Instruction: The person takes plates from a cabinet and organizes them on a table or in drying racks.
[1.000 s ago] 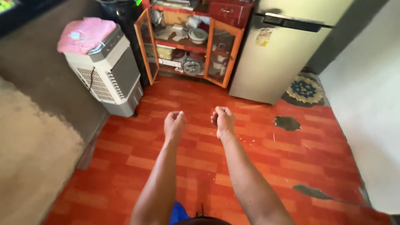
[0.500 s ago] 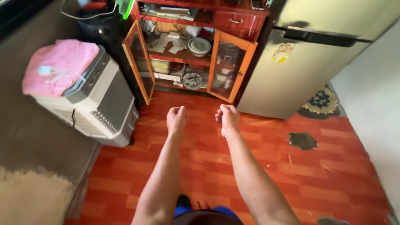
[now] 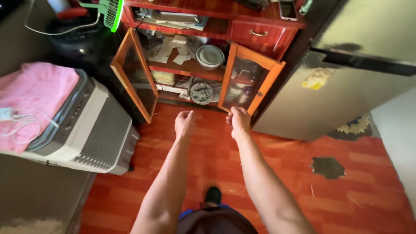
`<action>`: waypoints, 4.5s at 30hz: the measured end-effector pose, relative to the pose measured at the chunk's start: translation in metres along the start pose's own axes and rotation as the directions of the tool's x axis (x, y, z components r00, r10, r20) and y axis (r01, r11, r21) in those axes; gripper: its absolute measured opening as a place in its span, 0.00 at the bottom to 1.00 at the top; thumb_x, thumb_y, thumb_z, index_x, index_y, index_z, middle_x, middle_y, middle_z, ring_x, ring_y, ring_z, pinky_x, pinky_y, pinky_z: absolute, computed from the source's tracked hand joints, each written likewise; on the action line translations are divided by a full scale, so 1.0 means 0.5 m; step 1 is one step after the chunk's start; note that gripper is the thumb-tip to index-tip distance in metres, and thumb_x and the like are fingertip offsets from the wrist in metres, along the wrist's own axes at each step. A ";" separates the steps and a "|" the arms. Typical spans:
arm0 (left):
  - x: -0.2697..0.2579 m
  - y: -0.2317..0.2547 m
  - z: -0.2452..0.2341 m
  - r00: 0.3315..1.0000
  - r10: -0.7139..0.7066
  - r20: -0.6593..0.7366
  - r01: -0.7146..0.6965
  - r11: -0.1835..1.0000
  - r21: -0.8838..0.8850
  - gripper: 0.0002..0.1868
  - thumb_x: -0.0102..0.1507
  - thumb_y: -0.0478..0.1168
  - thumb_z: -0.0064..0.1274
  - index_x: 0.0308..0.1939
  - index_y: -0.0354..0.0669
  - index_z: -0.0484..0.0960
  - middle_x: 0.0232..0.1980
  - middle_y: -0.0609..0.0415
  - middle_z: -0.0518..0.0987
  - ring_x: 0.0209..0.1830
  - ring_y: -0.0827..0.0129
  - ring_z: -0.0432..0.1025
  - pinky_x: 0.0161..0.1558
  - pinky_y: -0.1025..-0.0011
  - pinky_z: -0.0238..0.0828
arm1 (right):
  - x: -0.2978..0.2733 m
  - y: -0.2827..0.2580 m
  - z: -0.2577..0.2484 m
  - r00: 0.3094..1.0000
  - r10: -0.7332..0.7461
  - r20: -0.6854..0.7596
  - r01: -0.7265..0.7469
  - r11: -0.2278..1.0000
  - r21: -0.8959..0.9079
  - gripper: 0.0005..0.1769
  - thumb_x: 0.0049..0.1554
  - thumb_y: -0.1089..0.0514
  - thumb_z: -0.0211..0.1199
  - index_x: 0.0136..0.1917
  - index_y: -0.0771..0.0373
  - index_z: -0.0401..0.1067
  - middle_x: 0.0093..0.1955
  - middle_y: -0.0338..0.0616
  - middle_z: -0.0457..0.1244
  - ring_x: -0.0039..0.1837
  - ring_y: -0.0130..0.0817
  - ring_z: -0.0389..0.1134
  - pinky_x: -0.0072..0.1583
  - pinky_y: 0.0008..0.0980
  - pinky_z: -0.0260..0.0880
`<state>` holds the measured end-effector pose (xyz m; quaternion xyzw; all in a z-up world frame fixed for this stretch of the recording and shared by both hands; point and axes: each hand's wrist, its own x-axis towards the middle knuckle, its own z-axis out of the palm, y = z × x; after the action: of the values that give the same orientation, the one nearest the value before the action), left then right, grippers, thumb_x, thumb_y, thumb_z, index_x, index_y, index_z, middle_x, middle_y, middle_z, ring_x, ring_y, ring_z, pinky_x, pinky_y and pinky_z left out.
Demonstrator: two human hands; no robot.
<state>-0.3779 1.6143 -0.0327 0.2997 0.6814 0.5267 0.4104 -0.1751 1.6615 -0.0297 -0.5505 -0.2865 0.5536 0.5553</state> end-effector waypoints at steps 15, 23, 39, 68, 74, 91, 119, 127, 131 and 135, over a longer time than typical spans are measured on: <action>0.477 -0.053 0.064 1.000 -0.009 0.016 0.006 0.984 0.176 0.17 0.65 0.50 0.55 0.39 0.38 0.82 0.32 0.50 0.83 0.32 0.64 0.75 0.38 0.63 0.71 | 0.425 0.094 0.240 1.000 0.022 0.020 -0.022 0.999 0.026 0.07 0.60 0.57 0.60 0.43 0.59 0.66 0.32 0.37 0.61 0.30 0.27 0.61 0.31 0.28 0.61; 0.784 -0.260 0.107 0.997 0.051 0.065 -0.072 0.919 0.387 0.18 0.63 0.52 0.59 0.39 0.37 0.81 0.37 0.44 0.83 0.37 0.57 0.75 0.43 0.58 0.71 | 0.625 0.254 0.331 0.994 0.077 -0.082 -0.086 0.990 -0.113 0.05 0.58 0.57 0.60 0.43 0.59 0.67 0.33 0.36 0.62 0.31 0.25 0.63 0.33 0.25 0.63; 1.256 -0.831 0.338 0.969 0.240 0.059 -0.247 0.926 0.287 0.16 0.61 0.47 0.57 0.43 0.36 0.83 0.42 0.40 0.84 0.42 0.54 0.79 0.45 0.58 0.74 | 1.137 0.850 0.235 0.990 -0.142 0.008 0.127 0.853 -0.506 0.11 0.57 0.55 0.65 0.44 0.66 0.74 0.37 0.43 0.67 0.36 0.31 0.68 0.39 0.32 0.67; 1.475 -1.053 0.496 0.967 -0.194 0.163 0.170 0.974 0.148 0.16 0.60 0.37 0.60 0.45 0.39 0.69 0.27 0.46 0.78 0.15 0.60 0.72 0.16 0.63 0.71 | 1.391 1.121 0.211 0.985 0.174 0.015 -0.137 0.825 -0.549 0.39 0.56 0.48 0.66 0.75 0.60 0.57 0.43 0.43 0.69 0.37 0.32 0.68 0.36 0.32 0.65; 1.497 -1.068 0.502 0.940 -0.272 0.204 0.231 0.951 0.204 0.21 0.61 0.38 0.62 0.51 0.35 0.69 0.31 0.44 0.80 0.20 0.62 0.75 0.20 0.64 0.76 | 1.387 1.126 0.227 0.970 0.241 -0.003 -0.207 0.828 -0.521 0.42 0.56 0.46 0.65 0.77 0.57 0.54 0.46 0.40 0.69 0.40 0.30 0.68 0.37 0.31 0.64; 1.576 -1.170 0.508 0.998 0.011 -0.070 -0.001 0.991 0.135 0.13 0.59 0.41 0.55 0.37 0.31 0.75 0.29 0.41 0.80 0.26 0.52 0.78 0.33 0.58 0.73 | 1.394 1.152 0.247 0.972 0.187 -0.139 -0.232 0.839 -0.492 0.41 0.56 0.49 0.66 0.76 0.62 0.52 0.49 0.46 0.68 0.37 0.33 0.67 0.35 0.33 0.66; 1.262 -0.759 0.299 0.959 -0.207 0.193 0.278 0.812 -0.513 0.28 0.69 0.53 0.50 0.60 0.29 0.78 0.55 0.50 0.81 0.52 0.64 0.74 0.54 0.63 0.71 | 1.095 0.803 0.235 0.972 0.214 0.095 -0.233 0.912 0.337 0.29 0.66 0.42 0.49 0.63 0.68 0.71 0.57 0.48 0.69 0.55 0.40 0.70 0.59 0.43 0.72; 1.005 -0.334 0.268 0.771 -0.406 0.491 0.618 0.664 -0.422 0.33 0.67 0.63 0.39 0.62 0.43 0.76 0.58 0.53 0.81 0.55 0.58 0.76 0.56 0.56 0.72 | 0.894 0.451 0.213 0.986 0.165 0.036 -0.166 0.907 0.387 0.29 0.67 0.41 0.49 0.64 0.68 0.71 0.58 0.46 0.69 0.57 0.37 0.70 0.60 0.41 0.71; 0.923 -0.218 0.275 0.780 -0.361 0.510 0.567 0.753 -0.334 0.35 0.68 0.63 0.41 0.66 0.39 0.76 0.64 0.47 0.79 0.60 0.52 0.74 0.60 0.53 0.70 | 0.776 0.252 0.198 0.964 0.248 0.094 -0.265 0.883 0.387 0.33 0.64 0.36 0.44 0.65 0.64 0.71 0.61 0.45 0.70 0.59 0.37 0.71 0.62 0.40 0.71; 0.886 -0.127 0.308 0.646 -0.133 0.752 0.585 0.718 -0.376 0.35 0.67 0.64 0.36 0.68 0.46 0.73 0.66 0.52 0.77 0.62 0.53 0.73 0.59 0.50 0.71 | 0.722 0.115 0.193 0.993 0.096 0.062 -0.112 0.924 0.366 0.30 0.68 0.40 0.49 0.66 0.67 0.71 0.62 0.44 0.70 0.61 0.37 0.72 0.64 0.40 0.72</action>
<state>-0.4559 2.0428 -0.2183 0.1763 0.3308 0.4650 0.8021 -0.2013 2.0128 -0.1663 -0.4388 -0.1596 0.6380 0.6122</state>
